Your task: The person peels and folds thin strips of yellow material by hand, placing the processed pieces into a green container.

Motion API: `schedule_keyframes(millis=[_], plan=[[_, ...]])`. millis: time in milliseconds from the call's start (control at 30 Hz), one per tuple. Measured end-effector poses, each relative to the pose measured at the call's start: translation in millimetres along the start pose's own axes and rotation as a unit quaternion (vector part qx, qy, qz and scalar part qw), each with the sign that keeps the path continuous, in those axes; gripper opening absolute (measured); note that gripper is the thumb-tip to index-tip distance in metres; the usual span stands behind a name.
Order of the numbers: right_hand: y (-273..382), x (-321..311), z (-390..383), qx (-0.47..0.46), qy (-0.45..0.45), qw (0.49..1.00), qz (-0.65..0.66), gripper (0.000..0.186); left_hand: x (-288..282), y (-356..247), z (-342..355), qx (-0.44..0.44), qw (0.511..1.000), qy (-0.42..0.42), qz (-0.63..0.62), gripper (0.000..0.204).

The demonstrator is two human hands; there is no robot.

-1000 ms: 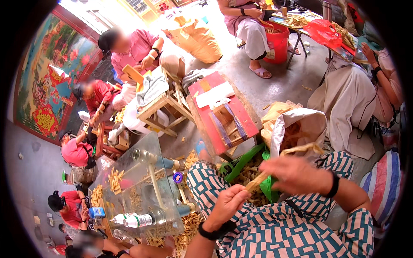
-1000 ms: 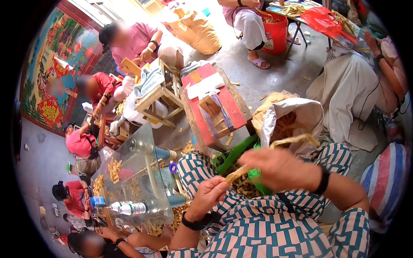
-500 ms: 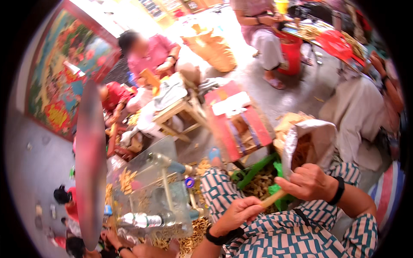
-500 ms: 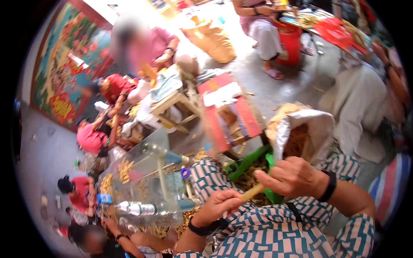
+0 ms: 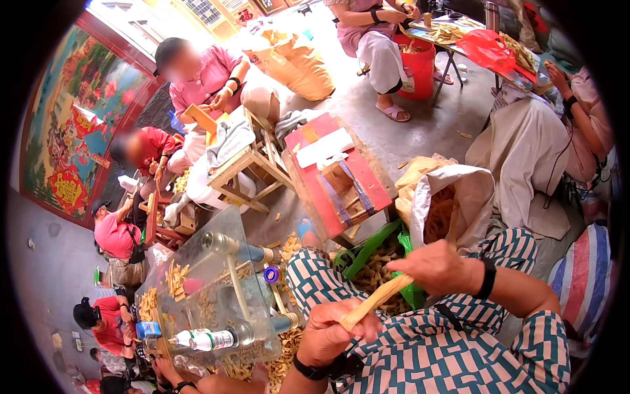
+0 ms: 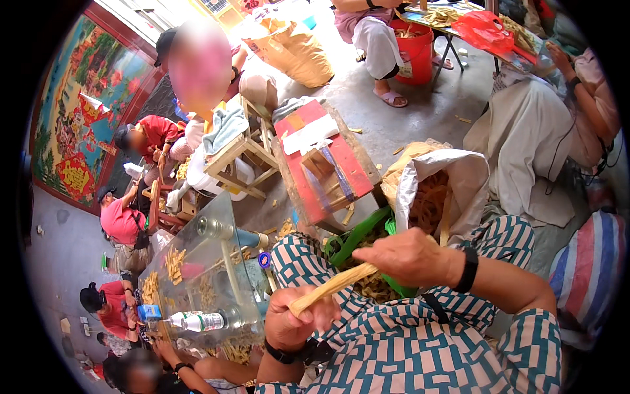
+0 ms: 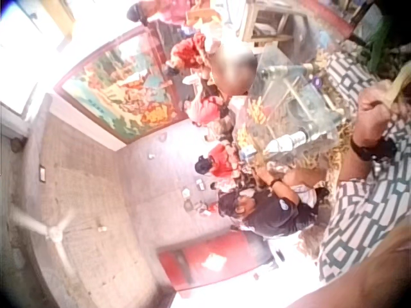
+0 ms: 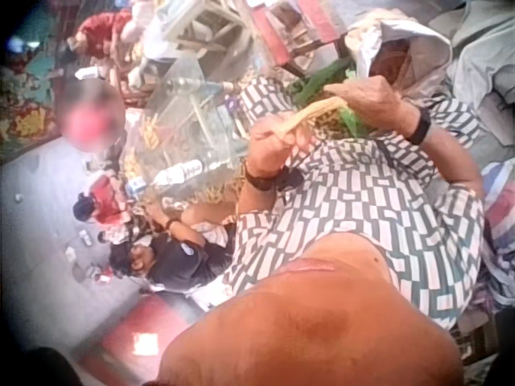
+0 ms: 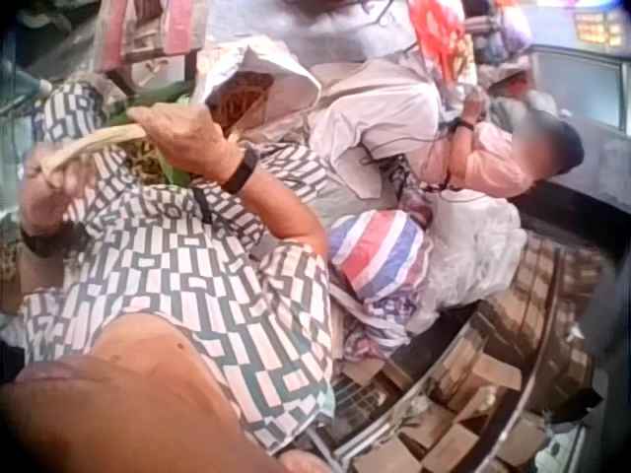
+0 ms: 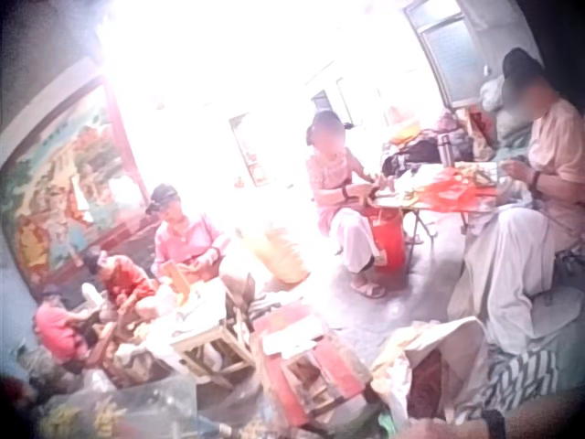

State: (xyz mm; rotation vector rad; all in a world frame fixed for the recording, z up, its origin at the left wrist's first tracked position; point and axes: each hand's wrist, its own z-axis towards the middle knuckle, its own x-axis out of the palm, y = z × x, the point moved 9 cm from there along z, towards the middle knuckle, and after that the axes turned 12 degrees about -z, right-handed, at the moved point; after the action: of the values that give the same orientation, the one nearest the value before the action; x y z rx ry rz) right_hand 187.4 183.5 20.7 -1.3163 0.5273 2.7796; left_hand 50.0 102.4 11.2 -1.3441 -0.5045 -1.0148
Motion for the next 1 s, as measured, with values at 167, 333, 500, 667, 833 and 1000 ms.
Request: schedule_keyframes(millis=[167,333,500,667,833,1000], plan=[[-3,53,-15,0.122,0.12,0.921,0.35,0.028,-6,-12,8,0.026,0.992,-0.051,0.115,0.03],[9,74,-14,0.226,0.198,0.791,0.534,0.04,4,-21,23,0.071,0.889,-0.023,0.451,0.013],[-1,67,-17,0.229,0.244,0.809,0.482,0.041,31,-14,35,0.106,0.656,0.039,0.746,0.011],[-9,65,-18,0.295,0.213,0.764,0.532,0.029,22,4,44,0.144,0.569,0.069,0.807,0.015],[-21,43,-6,0.326,0.2,0.736,0.559,0.031,41,-2,54,0.194,0.574,0.092,0.79,0.023],[-14,40,-4,0.393,0.16,0.642,0.638,0.027,51,-2,52,0.19,0.581,0.073,0.788,0.028]])
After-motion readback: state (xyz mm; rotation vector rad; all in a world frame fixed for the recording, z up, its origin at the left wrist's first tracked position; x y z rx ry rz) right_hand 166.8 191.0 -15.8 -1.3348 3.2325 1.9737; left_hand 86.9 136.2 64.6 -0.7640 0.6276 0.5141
